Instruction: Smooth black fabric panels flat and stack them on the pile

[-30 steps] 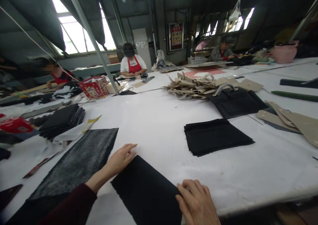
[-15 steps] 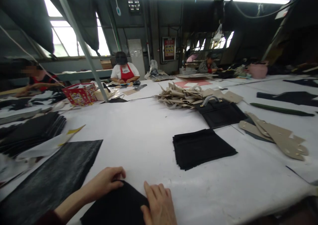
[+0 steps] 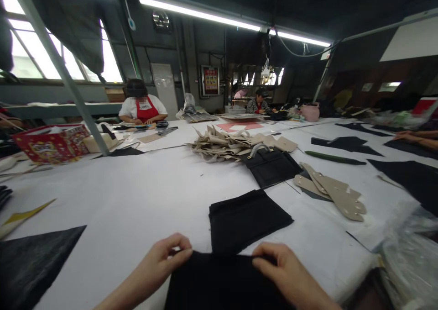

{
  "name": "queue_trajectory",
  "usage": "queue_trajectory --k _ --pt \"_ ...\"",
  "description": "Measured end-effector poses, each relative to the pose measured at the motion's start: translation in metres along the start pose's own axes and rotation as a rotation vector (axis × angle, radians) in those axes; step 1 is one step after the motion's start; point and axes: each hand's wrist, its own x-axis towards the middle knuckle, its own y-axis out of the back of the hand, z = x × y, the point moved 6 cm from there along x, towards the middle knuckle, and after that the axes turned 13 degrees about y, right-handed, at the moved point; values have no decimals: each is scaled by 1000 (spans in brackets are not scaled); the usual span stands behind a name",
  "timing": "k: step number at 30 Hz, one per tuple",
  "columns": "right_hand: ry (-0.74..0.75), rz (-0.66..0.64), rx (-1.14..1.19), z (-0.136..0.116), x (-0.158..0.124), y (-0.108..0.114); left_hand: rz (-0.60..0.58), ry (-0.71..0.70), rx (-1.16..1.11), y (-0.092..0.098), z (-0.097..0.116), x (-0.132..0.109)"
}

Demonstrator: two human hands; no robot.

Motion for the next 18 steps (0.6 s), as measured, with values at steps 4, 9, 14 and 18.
queue_trajectory --k 4,9,14,18 --pt "-2 124 -260 7 63 89 234 -106 44 -33 37 59" --pt "7 252 -477 42 135 123 388 -33 176 -54 45 124" --pt "73 434 -738 58 154 107 411 40 205 -58 33 147" --pt "241 417 -890 50 152 63 411 46 206 -60 25 149"
